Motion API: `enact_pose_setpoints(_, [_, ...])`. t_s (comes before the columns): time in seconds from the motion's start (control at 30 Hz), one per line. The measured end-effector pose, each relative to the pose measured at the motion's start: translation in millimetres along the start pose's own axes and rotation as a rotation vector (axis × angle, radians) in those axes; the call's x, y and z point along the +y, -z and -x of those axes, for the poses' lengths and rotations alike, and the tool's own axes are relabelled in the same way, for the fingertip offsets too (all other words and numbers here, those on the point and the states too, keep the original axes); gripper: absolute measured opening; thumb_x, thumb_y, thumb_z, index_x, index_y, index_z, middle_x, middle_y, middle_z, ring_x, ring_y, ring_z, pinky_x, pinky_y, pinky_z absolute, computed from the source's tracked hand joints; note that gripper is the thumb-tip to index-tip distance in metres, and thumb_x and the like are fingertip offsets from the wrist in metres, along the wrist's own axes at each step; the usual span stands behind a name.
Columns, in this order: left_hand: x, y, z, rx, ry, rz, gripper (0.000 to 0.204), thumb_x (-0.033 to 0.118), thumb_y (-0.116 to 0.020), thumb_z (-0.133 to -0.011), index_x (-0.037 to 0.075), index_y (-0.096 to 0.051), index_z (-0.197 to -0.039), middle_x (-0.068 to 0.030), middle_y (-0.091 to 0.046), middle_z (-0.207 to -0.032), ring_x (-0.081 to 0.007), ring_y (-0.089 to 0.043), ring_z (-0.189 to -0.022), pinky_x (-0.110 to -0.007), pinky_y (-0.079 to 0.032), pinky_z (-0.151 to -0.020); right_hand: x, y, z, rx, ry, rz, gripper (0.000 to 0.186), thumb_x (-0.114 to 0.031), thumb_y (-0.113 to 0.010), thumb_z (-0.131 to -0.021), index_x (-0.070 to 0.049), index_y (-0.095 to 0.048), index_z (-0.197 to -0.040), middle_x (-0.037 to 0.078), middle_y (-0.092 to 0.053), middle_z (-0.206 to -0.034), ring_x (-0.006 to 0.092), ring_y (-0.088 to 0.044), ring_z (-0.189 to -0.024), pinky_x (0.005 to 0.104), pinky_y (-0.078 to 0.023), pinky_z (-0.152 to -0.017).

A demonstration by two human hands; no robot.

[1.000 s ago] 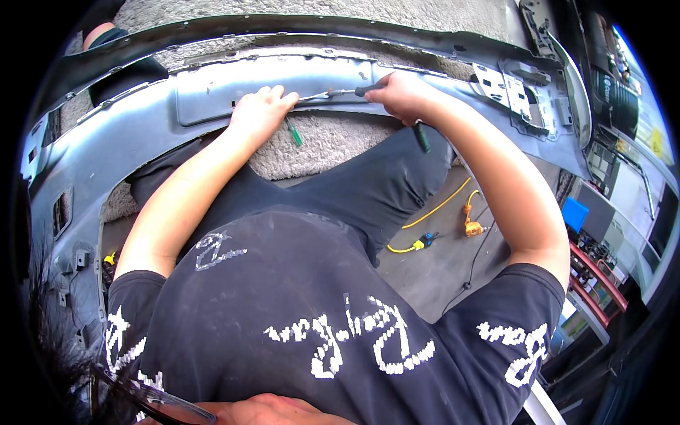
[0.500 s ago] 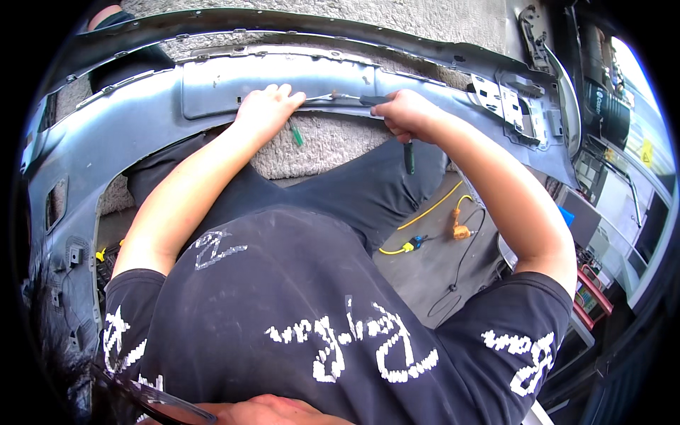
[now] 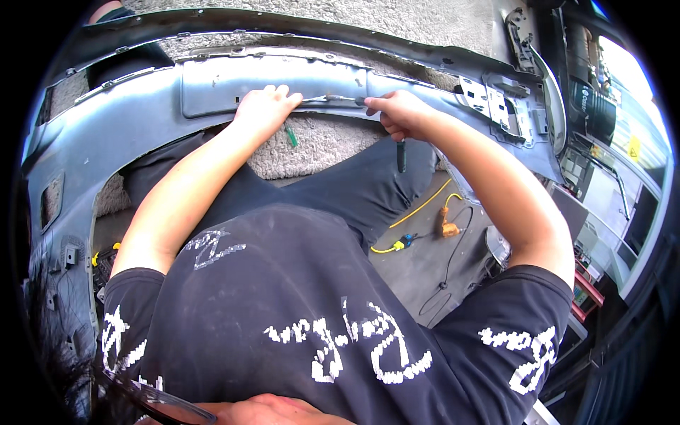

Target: The person sits on the floor and uses a screwdriver and a prying tool to remove plastic clips and fasteners from a car bumper, then handles a license plate.

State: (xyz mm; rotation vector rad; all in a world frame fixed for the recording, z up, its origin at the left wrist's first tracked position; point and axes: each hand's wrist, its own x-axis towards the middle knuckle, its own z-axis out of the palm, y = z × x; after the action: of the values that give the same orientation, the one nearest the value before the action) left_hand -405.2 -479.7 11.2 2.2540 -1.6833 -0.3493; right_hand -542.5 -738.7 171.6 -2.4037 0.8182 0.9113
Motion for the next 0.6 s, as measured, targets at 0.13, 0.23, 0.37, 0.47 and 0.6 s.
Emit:
enact_pose_setpoints(0.13, [-4.4,-0.3,-0.2,-0.010,0.009,0.024,0.026,0.017,-0.058,-0.100,0.018,-0.066,-0.125,-0.0088,-0.067,-0.112,-0.0265,-0.072,-0.110,-0.041,-0.063,-0.086,-33.1,11.9,-1.6,-0.048,0.342,0.710,0.032,-0.028,-0.067,-0.102,-0.008,-0.064,-0.127,0.011,-0.069,-0.076,0.0334,-0.073,-0.072,0.0476,-0.056,-0.064])
enact_pose_setpoints(0.23, [-3.2,1.4,-1.1,-0.019,0.024,0.047,0.025,0.017,-0.058,-0.100,0.017,-0.065,-0.124,-0.0094,-0.068,-0.113,-0.0269,-0.072,-0.109,-0.041,-0.063,-0.086,-65.3,18.2,15.8,-0.116,0.414,1.101,0.031,-0.015,-0.065,-0.095,-0.011,-0.066,-0.126,0.015,-0.074,-0.084,0.0386,-0.076,-0.082,0.0531,-0.059,-0.072])
enact_pose_setpoints(0.37, [3.0,1.8,-8.0,-0.016,0.015,0.052,0.026,0.017,-0.058,-0.101,0.016,-0.065,-0.125,-0.0098,-0.068,-0.113,-0.0274,-0.072,-0.109,-0.041,-0.063,-0.086,5.7,-14.5,9.1,0.291,0.345,0.341,0.032,-0.029,-0.067,-0.105,-0.006,-0.065,-0.126,0.005,-0.065,-0.070,0.0263,-0.069,-0.065,0.0435,-0.055,-0.062])
enact_pose_setpoints(0.47, [-0.6,-0.3,-0.1,-0.018,0.014,0.066,0.028,0.017,-0.058,-0.101,0.017,-0.065,-0.128,-0.0099,-0.068,-0.113,-0.0276,-0.072,-0.110,-0.041,-0.063,-0.087,-21.8,0.5,14.2,-0.203,-0.244,-0.509,0.028,-0.029,-0.061,-0.111,-0.004,-0.064,-0.124,-0.006,-0.038,-0.066,0.0126,-0.041,-0.057,0.0319,-0.039,-0.054])
enact_pose_setpoints(0.6, [-1.6,-6.3,-3.5,-0.041,0.015,0.055,0.031,0.017,-0.058,-0.101,0.017,-0.065,-0.131,-0.0099,-0.068,-0.113,-0.0277,-0.072,-0.111,-0.042,-0.063,-0.088,-14.7,5.4,6.6,-0.474,-0.560,-0.806,0.020,-0.018,-0.060,-0.110,-0.005,-0.064,-0.124,-0.006,-0.040,-0.061,0.0132,-0.045,-0.052,0.0339,-0.043,-0.052])
